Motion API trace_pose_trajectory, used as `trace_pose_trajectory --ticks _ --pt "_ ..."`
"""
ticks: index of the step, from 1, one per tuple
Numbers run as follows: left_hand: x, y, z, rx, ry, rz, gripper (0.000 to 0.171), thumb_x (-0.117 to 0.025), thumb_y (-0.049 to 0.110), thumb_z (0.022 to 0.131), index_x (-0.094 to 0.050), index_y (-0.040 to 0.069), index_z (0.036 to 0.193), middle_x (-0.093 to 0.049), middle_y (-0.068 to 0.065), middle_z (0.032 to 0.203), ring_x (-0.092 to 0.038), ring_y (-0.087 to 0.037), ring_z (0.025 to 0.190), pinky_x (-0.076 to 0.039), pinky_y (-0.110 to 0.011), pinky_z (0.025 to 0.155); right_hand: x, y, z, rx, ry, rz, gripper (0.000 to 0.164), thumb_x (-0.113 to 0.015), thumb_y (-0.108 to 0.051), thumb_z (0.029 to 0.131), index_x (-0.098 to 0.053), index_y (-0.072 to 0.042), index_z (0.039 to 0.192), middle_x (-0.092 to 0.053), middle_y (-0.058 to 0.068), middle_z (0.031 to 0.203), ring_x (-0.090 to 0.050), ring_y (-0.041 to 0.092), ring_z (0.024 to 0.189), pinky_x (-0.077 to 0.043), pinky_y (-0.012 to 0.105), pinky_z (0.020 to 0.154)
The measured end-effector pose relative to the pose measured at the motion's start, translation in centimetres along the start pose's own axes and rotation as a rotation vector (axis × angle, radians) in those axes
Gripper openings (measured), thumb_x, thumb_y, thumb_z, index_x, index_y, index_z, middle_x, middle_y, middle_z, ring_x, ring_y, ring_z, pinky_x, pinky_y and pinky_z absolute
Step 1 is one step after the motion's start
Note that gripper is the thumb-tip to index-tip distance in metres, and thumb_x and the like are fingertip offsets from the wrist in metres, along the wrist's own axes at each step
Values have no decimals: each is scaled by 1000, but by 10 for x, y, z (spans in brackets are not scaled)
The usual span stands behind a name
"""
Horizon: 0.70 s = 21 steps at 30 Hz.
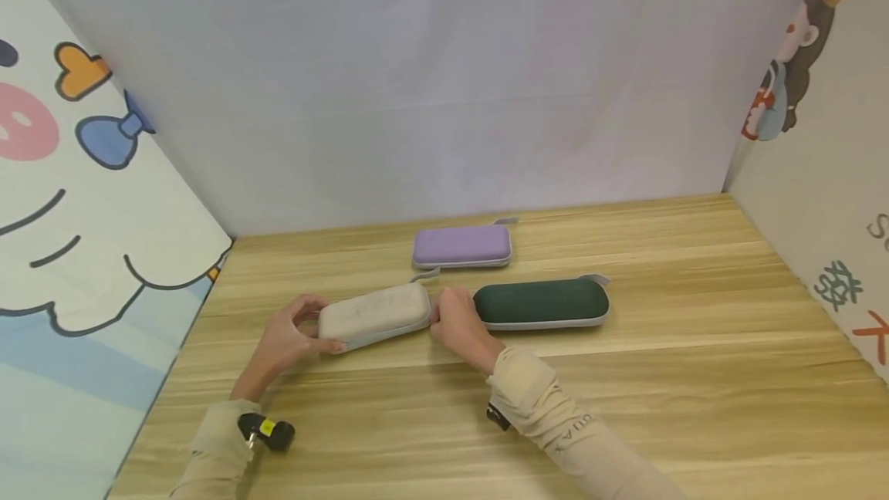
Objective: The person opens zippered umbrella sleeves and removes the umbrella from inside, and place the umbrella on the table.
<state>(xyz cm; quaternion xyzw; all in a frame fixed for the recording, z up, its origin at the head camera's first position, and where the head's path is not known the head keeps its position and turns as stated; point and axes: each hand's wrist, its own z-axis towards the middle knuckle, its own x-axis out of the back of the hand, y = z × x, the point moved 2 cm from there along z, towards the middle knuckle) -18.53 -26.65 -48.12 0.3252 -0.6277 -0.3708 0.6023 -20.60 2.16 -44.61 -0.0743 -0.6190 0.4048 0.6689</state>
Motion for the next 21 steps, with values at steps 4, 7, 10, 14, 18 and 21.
trace_pose_trajectory --ticks 4,7,10,14,18,21 --pt "1 0 1 6 -10 26 73 -93 32 54 -57 18 116 -61 -4 118 -61 -23 103 -50 -42 86 -1 0 -2 4 13 7 23 -60 13 64 -68 -7 56 -64 0 60 -49 9 55 -45 27 52" --pt "2 0 2 9 -16 22 74 -93 32 54 -57 18 117 -61 -5 118 -61 -24 104 -50 -42 86 -1 0 -4 -19 10 27 22 -62 12 65 -68 -7 57 -64 0 62 -50 9 56 -48 28 56" --pt "2 -1 3 10 -20 21 75 -94 32 53 -57 17 117 -61 -5 118 -60 -24 104 -50 -42 86 -1 0 -5 -33 2 53 20 -66 12 65 -68 -7 58 -64 0 63 -52 9 57 -49 27 57" --pt "2 -2 5 13 -24 35 76 -93 34 53 -57 18 118 -60 -5 119 -59 -23 106 -49 -42 87 -1 -1 -6 -39 -8 88 17 -69 11 66 -69 -5 61 -65 2 64 -54 10 59 -48 25 55" --pt "4 6 3 12 -39 22 74 -93 27 56 -56 14 119 -59 -8 121 -57 -27 109 -49 -44 87 -1 -2 -7 -51 -17 118 15 -68 12 66 -70 -2 62 -65 3 65 -54 10 58 -48 24 54" --pt "4 7 2 16 -46 18 72 -92 25 58 -57 14 119 -59 -7 121 -56 -27 110 -50 -44 86 -2 -4 -9 -51 -29 141 16 -68 13 67 -69 -2 62 -65 4 64 -53 9 57 -47 23 54"
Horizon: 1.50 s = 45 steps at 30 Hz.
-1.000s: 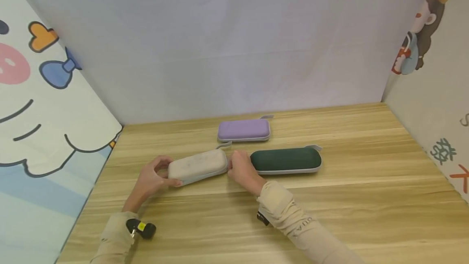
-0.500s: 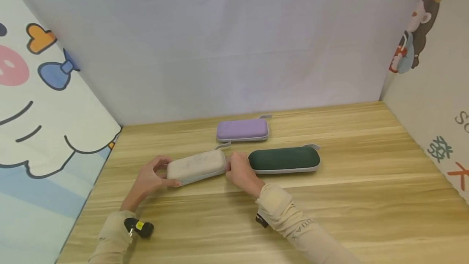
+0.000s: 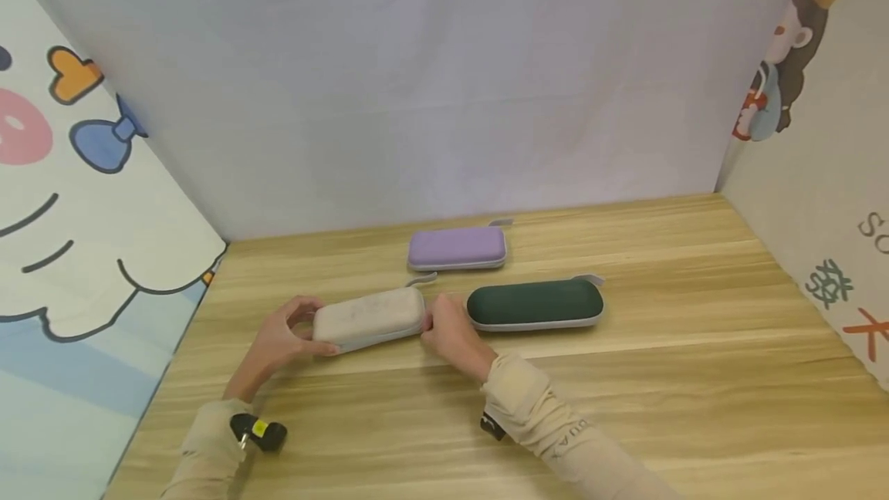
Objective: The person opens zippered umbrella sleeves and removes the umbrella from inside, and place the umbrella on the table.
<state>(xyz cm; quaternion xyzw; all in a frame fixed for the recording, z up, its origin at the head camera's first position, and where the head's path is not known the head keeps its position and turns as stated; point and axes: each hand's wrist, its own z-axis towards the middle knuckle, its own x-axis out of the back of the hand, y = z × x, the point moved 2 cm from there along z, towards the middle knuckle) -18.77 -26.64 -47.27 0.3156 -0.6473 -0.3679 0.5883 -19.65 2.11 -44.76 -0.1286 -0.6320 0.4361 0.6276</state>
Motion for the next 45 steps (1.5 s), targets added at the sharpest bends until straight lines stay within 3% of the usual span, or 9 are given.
trace_pose_trajectory --ticks 7,15,25,35,45 --pt "-1 -8 2 -6 4 -18 75 -93 31 54 -57 15 118 -60 -5 119 -55 -26 110 -51 -41 84 -6 -3 -2 59 14 14 19 -64 16 64 -67 -2 59 -64 3 62 -51 8 58 -45 20 53" --pt "-1 -8 3 -3 -2 -44 75 -94 28 53 -57 15 118 -59 -6 119 -55 -26 110 -52 -38 83 -8 -3 -4 48 39 29 16 -68 14 65 -68 -1 62 -66 5 66 -54 10 60 -46 21 54" --pt "-2 -11 3 9 3 22 78 -93 35 53 -57 17 120 -60 -3 121 -56 -24 112 -45 -45 91 -15 1 -6 58 59 67 13 -68 14 65 -68 2 65 -66 8 65 -57 12 60 -47 20 54" --pt "-3 -11 7 -2 -9 -46 77 -94 28 53 -57 14 119 -59 -5 121 -53 -26 113 -52 -36 83 -23 -1 -8 34 76 51 15 -72 10 69 -68 -4 64 -64 2 65 -55 10 62 -47 21 57" --pt "-2 -14 7 -14 -23 -66 76 -93 26 54 -56 13 119 -58 -6 122 -53 -27 114 -52 -35 84 -26 -3 -8 86 107 79 13 -72 11 69 -69 -1 65 -65 3 65 -58 12 61 -47 21 56"
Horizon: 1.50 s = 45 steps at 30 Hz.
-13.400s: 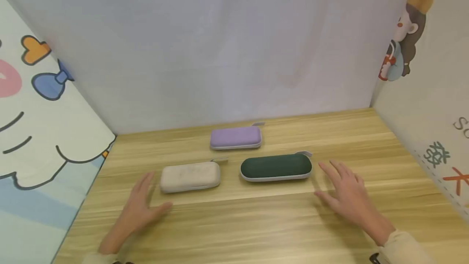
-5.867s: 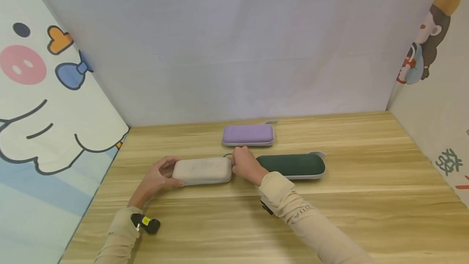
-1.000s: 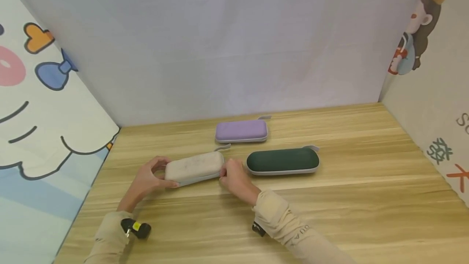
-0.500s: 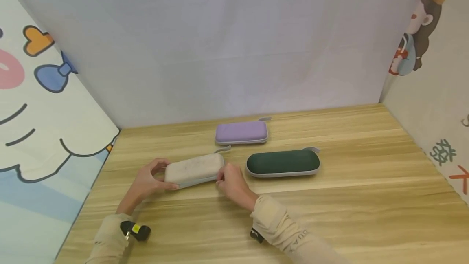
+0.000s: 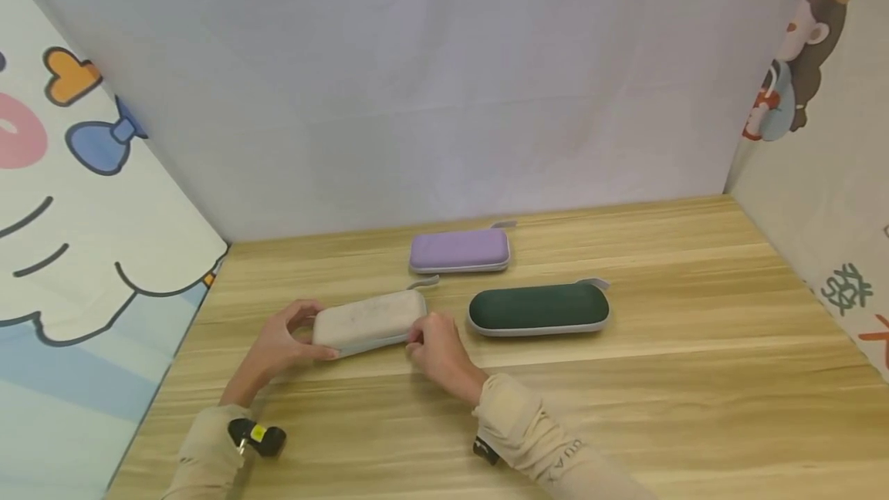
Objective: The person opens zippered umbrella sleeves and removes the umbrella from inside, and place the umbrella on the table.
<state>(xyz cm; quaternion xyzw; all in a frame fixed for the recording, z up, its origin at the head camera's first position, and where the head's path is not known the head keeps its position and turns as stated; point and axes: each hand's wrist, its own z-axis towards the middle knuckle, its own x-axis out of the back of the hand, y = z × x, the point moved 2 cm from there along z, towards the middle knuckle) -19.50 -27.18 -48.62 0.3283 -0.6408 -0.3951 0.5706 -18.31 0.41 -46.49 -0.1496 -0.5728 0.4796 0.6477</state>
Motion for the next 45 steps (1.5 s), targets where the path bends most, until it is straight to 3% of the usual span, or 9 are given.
trace_pose_trajectory --ticks 10,14,23,33,45 --pt "0 -2 -4 -5 -17 -47 75 -92 22 58 -54 13 122 -56 -8 125 -54 -29 111 -52 -37 85 -2 -2 -2 16 2 2 11 -72 11 70 -70 0 67 -66 6 66 -59 13 61 -47 21 57" --pt "1 11 -8 -2 -42 -69 75 -91 16 60 -53 10 123 -53 -12 126 -52 -32 113 -50 -38 87 -2 -2 -2 10 0 2 11 -72 11 70 -70 1 68 -66 6 67 -59 13 62 -48 22 58" --pt "6 -3 -5 -4 -129 -141 79 -89 9 62 -49 13 131 -45 -12 133 -49 -32 118 -49 -34 90 -3 -3 -2 -6 -8 9 11 -72 10 71 -70 1 68 -66 6 67 -58 14 62 -48 23 58" --pt "4 -2 -3 14 -104 -87 79 -91 14 60 -53 14 129 -49 -10 131 -52 -31 115 -50 -38 88 -6 -2 -3 -12 0 -2 13 -73 10 72 -69 -1 66 -65 4 65 -57 13 63 -47 24 58" --pt "5 -3 -2 25 -91 -94 80 -91 13 58 -54 14 129 -50 -9 131 -54 -31 114 -50 -37 88 -9 -7 -2 -11 -9 8 12 -73 9 73 -69 -1 68 -66 5 66 -56 12 62 -47 24 58"
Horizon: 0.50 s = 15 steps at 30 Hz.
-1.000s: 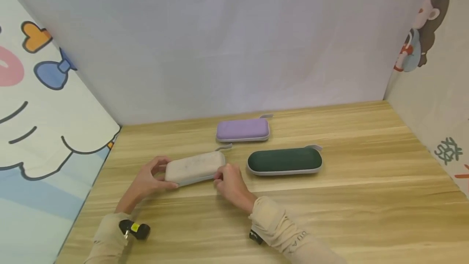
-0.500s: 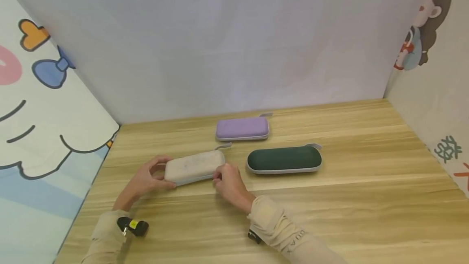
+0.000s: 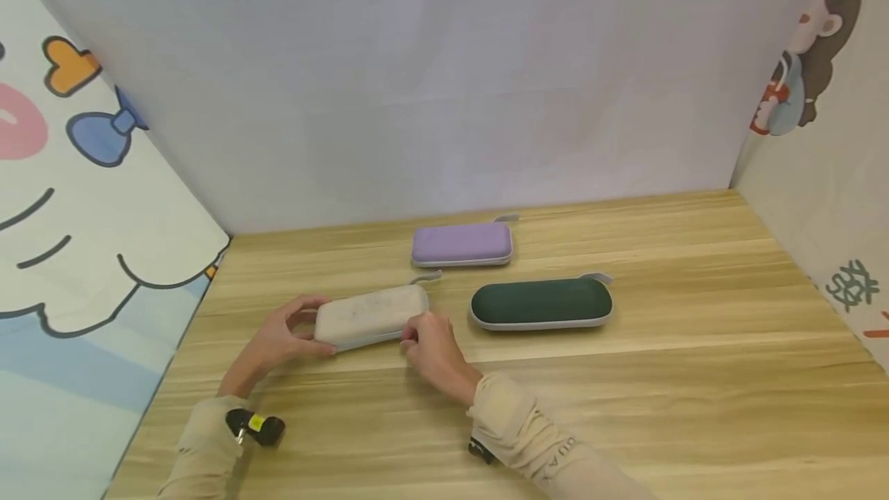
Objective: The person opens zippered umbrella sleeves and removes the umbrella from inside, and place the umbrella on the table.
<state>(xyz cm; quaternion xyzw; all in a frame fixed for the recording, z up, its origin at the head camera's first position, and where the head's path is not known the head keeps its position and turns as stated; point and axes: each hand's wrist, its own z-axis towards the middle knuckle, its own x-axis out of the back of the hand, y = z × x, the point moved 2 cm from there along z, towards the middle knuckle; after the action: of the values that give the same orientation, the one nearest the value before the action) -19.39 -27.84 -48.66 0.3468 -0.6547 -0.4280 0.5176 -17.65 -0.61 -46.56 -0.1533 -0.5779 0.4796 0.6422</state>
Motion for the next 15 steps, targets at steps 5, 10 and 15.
trace_pose_trajectory --ticks 5,10,15 --pt "-1 0 0 8 0 -5 80 -91 14 58 -54 14 129 -51 -9 130 -54 -30 113 -50 -37 87 -3 -1 0 -2 -5 15 11 -73 9 74 -70 0 69 -68 5 68 -60 14 64 -49 24 60" --pt "0 -1 -1 7 -6 -4 80 -91 15 59 -53 15 129 -50 -9 131 -54 -30 114 -50 -38 88 -5 -2 0 0 -4 13 10 -73 9 74 -70 0 70 -68 5 68 -61 14 65 -49 24 61" --pt "0 -2 0 10 -10 -8 80 -91 15 60 -52 15 130 -50 -9 132 -54 -31 114 -50 -38 88 -6 -3 1 9 -2 20 10 -72 9 75 -70 0 70 -67 6 68 -60 14 64 -49 24 60"
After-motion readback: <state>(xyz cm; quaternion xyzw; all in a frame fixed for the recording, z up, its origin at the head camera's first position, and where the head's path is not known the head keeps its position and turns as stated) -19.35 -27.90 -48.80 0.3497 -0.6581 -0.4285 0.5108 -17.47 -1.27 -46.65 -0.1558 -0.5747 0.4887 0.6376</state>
